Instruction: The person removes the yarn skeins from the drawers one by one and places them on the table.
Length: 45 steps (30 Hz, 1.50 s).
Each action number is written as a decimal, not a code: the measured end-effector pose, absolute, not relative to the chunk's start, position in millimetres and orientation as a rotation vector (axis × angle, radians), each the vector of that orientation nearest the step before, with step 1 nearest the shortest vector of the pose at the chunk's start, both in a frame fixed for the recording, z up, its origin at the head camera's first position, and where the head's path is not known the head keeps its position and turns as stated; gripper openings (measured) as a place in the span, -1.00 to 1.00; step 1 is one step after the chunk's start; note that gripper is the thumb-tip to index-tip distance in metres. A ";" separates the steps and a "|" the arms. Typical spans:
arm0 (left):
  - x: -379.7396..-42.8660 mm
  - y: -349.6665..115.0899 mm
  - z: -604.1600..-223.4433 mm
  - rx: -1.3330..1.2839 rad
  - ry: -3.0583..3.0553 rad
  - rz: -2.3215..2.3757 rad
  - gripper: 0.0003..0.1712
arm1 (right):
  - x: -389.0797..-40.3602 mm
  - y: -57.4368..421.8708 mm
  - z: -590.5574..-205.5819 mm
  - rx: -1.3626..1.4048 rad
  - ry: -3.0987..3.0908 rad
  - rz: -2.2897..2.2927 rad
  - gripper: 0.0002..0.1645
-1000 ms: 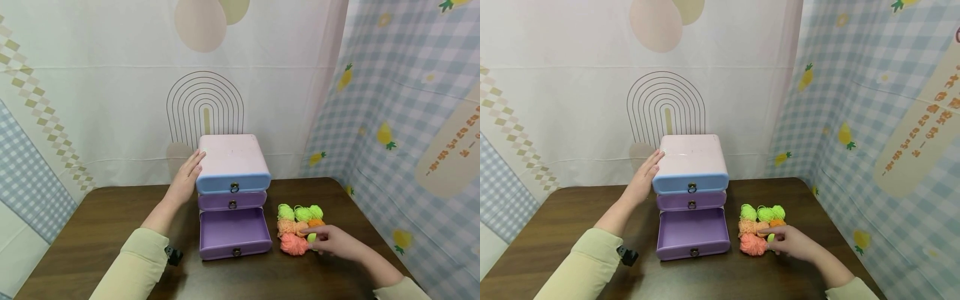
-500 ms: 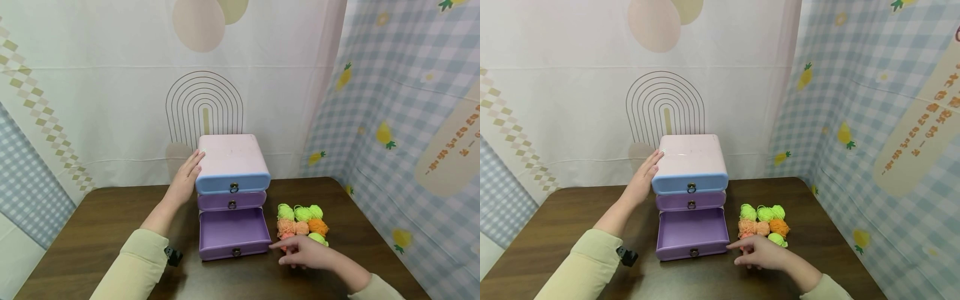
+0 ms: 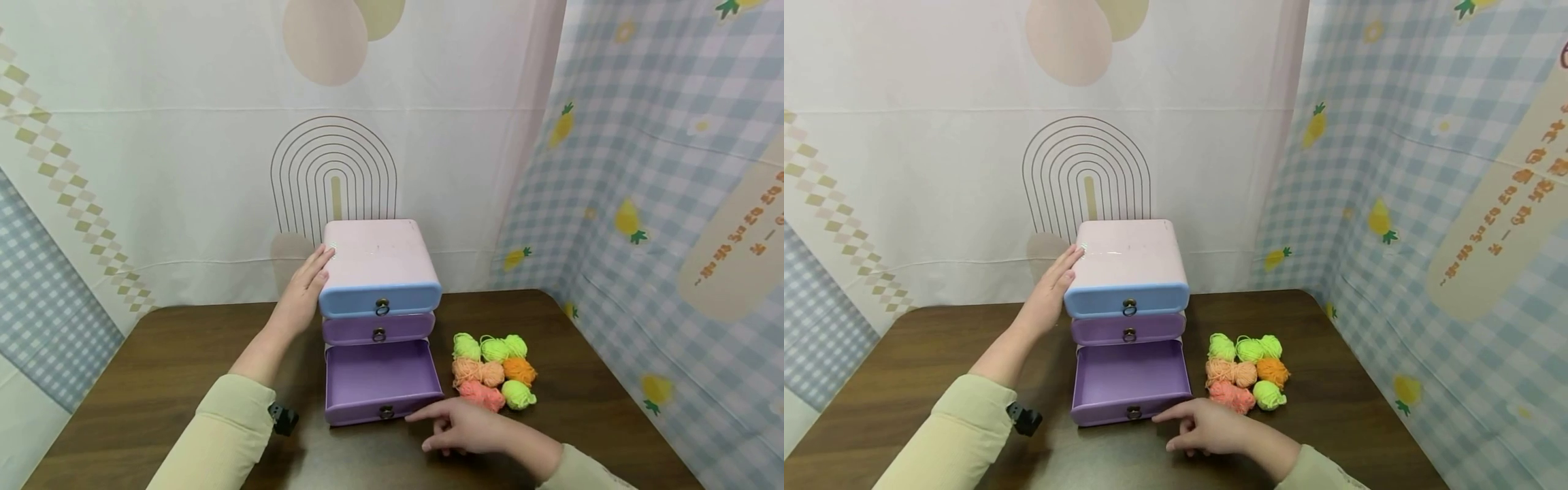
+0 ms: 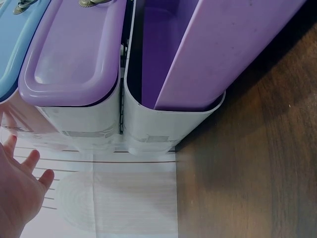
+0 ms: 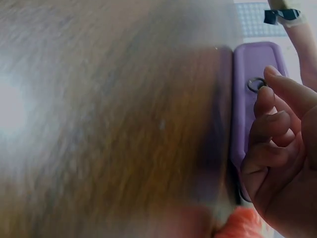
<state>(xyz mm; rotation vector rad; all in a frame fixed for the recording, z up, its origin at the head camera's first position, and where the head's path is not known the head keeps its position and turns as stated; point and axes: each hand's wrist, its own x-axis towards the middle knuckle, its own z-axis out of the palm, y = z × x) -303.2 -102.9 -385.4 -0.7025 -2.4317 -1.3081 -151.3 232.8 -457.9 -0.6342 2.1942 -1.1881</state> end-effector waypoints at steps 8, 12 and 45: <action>-304.0 -102.2 -386.0 -0.703 -2.424 -1.302 -0.45 | -154.4 220.4 -462.7 -0.663 2.180 -1.174 -0.38; -303.6 -102.4 -385.7 -0.710 -2.413 -1.308 -0.45 | -155.3 215.5 -464.5 -0.699 2.194 -1.170 -0.37; -303.4 -102.8 -386.3 -0.709 -2.413 -1.310 -0.45 | -148.5 187.7 -477.1 -0.506 2.255 -1.363 -0.57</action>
